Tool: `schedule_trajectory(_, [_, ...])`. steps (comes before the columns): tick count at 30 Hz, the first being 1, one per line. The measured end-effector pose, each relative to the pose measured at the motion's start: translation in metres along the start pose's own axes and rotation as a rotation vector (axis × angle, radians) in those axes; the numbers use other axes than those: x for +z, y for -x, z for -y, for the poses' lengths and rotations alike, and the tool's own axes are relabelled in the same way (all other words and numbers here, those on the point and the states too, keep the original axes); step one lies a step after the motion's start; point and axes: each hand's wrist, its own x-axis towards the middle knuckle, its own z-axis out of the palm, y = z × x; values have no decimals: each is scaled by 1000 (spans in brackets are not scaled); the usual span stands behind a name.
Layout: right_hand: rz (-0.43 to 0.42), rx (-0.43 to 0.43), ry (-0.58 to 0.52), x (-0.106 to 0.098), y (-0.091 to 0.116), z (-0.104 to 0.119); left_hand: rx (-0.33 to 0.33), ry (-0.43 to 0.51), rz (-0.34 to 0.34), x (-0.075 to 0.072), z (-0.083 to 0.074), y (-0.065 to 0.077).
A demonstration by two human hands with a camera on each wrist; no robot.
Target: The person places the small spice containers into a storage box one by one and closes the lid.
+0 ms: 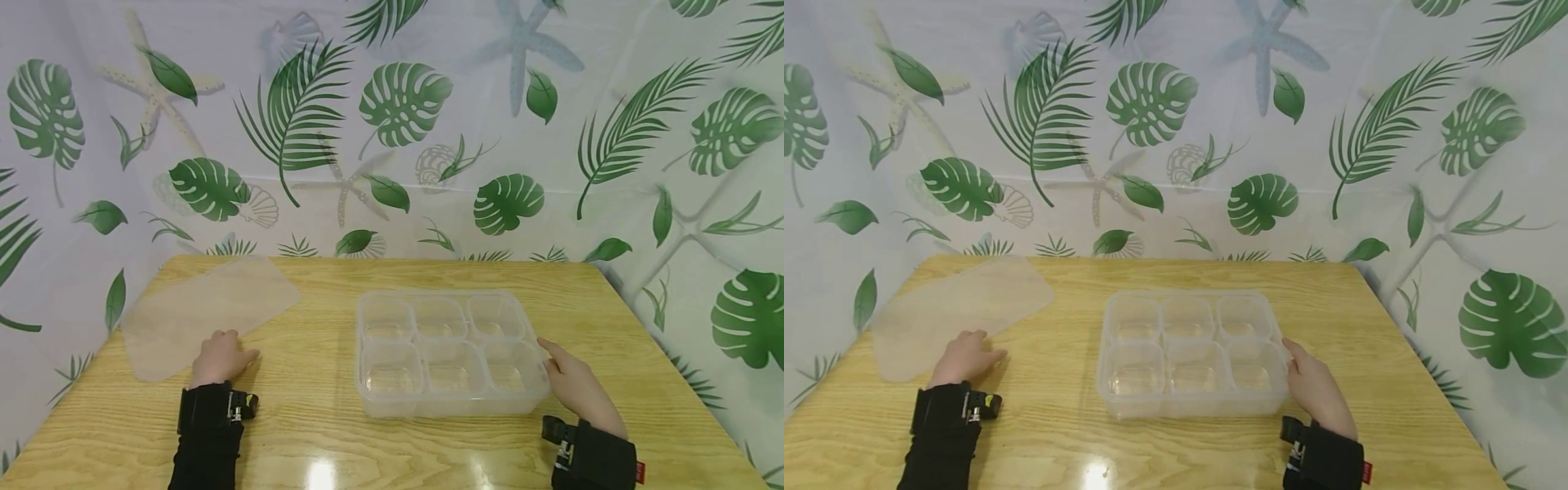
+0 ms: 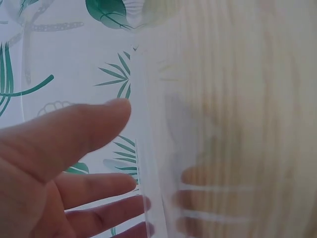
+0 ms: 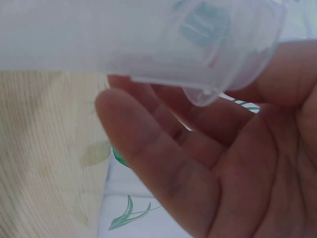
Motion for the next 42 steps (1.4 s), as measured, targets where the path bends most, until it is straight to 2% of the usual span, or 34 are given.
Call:
schedule_trajectory(8, [-5,-3,16,0,0,0,-12,7,-31,1,-2,-1])
schedule_trajectory(12, [-3,-5,18,0,0,-1,15,41,-22,0,-2,-1])
schedule_trajectory(18, [-4,-6,16,0,0,-1,62,35,-1,0,-3,-1])
schedule_trajectory(28, [10,0,10,-1,-1,0,31,34,-11,11,2,-12])
schedule_trajectory(34, [10,4,4,-1,-1,-1,51,34,-10,7,-2,-6])
schedule_trajectory(42, [10,8,-24,0,-1,-1,42,11,-37,4,-10,-5])
